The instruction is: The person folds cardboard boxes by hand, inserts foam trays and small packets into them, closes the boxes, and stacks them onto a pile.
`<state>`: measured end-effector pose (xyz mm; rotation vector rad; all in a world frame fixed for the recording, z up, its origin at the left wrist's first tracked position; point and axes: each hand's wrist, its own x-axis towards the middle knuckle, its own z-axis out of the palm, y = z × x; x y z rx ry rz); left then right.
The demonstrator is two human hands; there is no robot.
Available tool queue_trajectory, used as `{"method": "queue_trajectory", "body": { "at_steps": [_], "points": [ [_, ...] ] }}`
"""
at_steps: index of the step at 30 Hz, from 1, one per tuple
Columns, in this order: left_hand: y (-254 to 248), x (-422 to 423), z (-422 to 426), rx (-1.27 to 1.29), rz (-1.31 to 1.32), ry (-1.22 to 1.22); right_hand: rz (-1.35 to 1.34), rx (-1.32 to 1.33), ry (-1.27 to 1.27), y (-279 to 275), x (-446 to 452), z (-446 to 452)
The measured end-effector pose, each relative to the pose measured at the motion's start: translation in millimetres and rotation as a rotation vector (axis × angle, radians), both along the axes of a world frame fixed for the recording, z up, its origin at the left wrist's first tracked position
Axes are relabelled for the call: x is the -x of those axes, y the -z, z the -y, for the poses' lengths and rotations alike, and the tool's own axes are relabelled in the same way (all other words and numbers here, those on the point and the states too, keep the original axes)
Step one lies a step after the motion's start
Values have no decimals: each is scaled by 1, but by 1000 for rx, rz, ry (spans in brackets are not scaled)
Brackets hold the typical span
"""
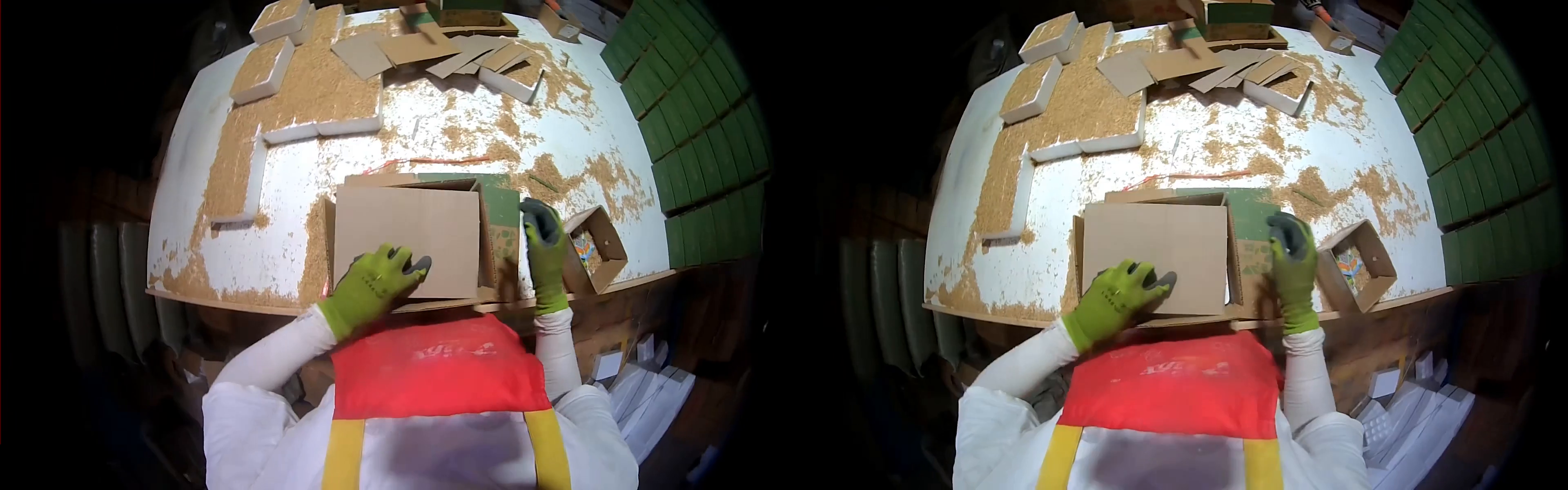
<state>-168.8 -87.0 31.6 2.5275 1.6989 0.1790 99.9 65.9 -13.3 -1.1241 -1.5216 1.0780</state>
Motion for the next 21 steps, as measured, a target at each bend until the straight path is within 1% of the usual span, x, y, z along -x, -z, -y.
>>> {"method": "queue_trajectory", "body": {
  "at_steps": [2, 3, 6, 7, 8, 10, 12, 13, 14, 16, 17, 18, 20, 21],
  "points": [
    [17, 0, -7, 138, 45, -11, -39, 56, 50, 13, -14, -7],
    [29, 5, -12, 301, 15, 2, -46, 123, 26, 8, -16, -4],
    [6, 29, -13, 280, 165, 23, 21, 190, -144, -4, -16, 5],
    [2, 40, -8, 352, 310, -22, 37, 188, -172, -1, -17, 6],
    [-8, 52, 3, 263, 472, -11, 17, 227, -210, 10, -23, 3],
    [-23, 68, 22, 379, 810, -282, -27, 307, -280, 8, -26, 6],
    [-27, 71, 34, -88, 521, -414, -104, 378, -368, 1, -16, 14],
    [-15, 79, 37, -172, 693, -533, -6, 356, -438, 5, -12, 14],
    [-13, 84, 37, -182, 661, -563, 22, 322, -445, 3, 0, 21],
    [-8, 69, 26, -118, 201, -290, 53, 356, -472, 8, 17, 22],
    [-5, 60, 16, -3, 170, -232, 53, 346, -498, 21, 21, 20],
    [6, 56, 5, -72, 68, -147, 54, 314, -512, 23, 24, 18],
    [39, 39, -9, 59, -193, -151, 31, 465, -419, 22, 23, 18],
    [48, 33, -16, 113, -210, -167, -36, 479, -407, 25, 18, 14]
  ]
}}
